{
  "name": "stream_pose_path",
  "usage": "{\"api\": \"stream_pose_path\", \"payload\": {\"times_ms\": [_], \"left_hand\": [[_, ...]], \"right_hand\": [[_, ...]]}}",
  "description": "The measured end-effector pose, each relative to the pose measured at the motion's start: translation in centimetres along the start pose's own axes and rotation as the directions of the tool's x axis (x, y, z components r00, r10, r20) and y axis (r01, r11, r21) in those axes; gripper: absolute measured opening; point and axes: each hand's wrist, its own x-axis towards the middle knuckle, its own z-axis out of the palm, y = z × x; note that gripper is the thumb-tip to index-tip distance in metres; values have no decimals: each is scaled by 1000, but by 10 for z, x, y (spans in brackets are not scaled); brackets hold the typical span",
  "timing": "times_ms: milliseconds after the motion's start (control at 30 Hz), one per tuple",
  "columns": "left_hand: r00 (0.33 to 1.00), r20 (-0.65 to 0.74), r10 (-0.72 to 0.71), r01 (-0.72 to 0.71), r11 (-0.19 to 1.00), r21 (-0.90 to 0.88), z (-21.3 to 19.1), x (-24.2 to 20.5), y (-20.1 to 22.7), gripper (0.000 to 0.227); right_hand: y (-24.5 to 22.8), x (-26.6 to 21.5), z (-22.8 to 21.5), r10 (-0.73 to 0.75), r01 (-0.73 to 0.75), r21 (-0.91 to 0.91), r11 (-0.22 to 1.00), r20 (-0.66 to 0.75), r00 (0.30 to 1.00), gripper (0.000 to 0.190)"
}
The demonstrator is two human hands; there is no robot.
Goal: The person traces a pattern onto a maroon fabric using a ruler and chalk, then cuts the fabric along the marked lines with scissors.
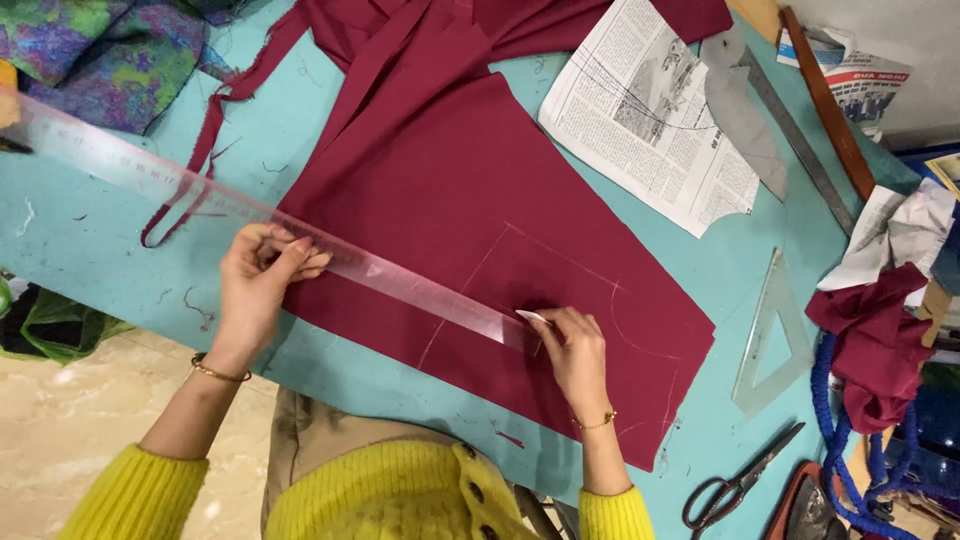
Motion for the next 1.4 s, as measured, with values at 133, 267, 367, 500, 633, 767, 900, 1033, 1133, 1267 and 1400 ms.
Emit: {"api": "stream_pose_path", "payload": {"times_ms": [133,267,367,500,633,767,900,1033,1133,1267,1400], "left_hand": [[999,32,41,-42,999,11,4,13,-5,20],[997,47,59,-61,997,38,7,18,-8,21],[996,51,77,-80,995,62,12,19,-5,20],[994,51,95,-100,989,106,14,22,-8,21],[992,49,115,-122,977,176,14,20,-6,22],[989,40,143,-149,960,237,9,22,-15,18],[987,34,155,-159,959,236,13,18,-7,18],[989,63,131,-139,978,152,11,10,-4,17],[996,89,23,-24,1000,4,1,-9,3,18],[990,141,-30,38,998,-59,3,-46,7,19],[972,188,-143,154,987,-46,28,-84,-6,19]], "right_hand": [[2,0,3,-12,13,-59,998,11,1000,5],[0,-1,1,-34,37,-80,996,41,999,5],[-6,2,2,-47,50,-73,996,39,998,5],[-3,7,11,-67,69,-44,997,50,997,5],[-13,15,19,-102,104,-38,994,51,993,6],[-39,34,33,-132,129,46,991,49,990,4],[-75,57,54,-121,118,262,958,-3,993,4],[-52,52,59,50,7,465,885,-110,993,2],[-30,26,26,238,-78,561,824,-218,947,4],[-29,-35,-24,310,-245,527,814,-37,950,12],[-15,-108,-28,271,-401,450,798,327,905,6]]}}
